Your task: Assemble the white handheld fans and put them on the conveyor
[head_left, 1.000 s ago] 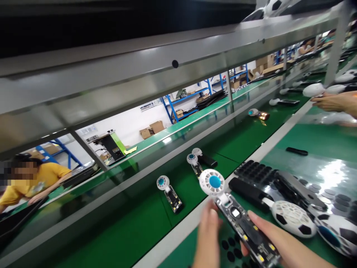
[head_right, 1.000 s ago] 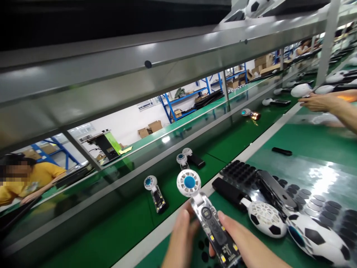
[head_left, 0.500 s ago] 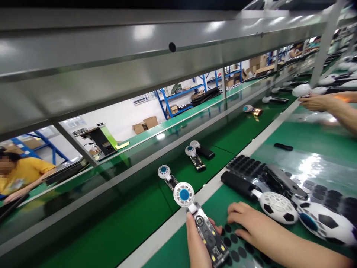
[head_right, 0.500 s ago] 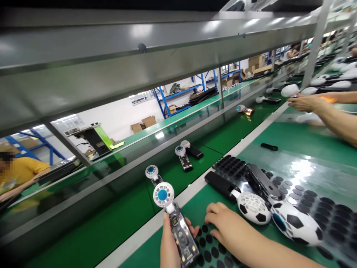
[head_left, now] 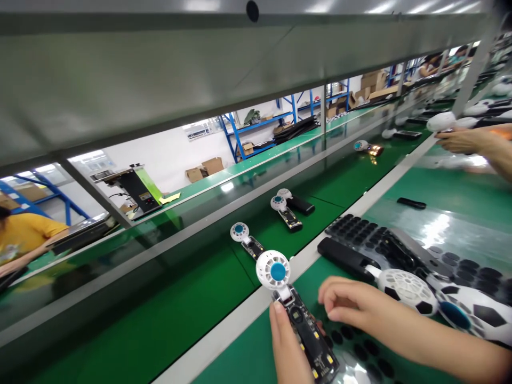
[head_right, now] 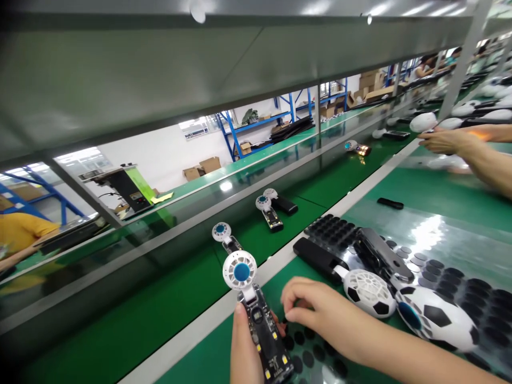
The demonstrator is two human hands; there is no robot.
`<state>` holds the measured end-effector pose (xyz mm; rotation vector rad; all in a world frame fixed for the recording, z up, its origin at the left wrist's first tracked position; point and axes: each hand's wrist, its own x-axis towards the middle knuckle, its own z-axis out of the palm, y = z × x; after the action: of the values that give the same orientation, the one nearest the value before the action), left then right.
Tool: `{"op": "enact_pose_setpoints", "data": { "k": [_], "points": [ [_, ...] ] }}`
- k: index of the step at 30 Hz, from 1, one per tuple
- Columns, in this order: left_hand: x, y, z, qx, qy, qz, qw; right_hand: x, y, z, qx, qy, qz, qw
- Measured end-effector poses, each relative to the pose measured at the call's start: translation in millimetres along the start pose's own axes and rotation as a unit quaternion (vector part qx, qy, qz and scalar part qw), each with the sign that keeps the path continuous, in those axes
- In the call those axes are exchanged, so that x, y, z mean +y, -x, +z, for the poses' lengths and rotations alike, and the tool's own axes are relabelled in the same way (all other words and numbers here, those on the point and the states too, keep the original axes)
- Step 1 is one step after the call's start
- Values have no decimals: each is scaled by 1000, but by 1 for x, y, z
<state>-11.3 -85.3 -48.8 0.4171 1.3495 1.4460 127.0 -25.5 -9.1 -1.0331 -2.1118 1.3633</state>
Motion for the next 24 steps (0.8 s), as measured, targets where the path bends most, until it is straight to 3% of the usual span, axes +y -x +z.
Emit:
{"op": "enact_pose_setpoints", "data": {
  "k": [3,7,12,24],
  "points": [
    [0,3,0,2,-26,4,1000,-21,-6,1,8,-45,12,999],
    [-2,1,-3,16,-48,11,999,-37,-16,11,-23,-7,12,1000],
    [-9,-6,-6,40,-52,72,995,-40,-18,17,-23,52,31,998],
    [-12,-10,-7,27,7,59,998,-47,-14,18,-25,61,64,996]
  ]
}}
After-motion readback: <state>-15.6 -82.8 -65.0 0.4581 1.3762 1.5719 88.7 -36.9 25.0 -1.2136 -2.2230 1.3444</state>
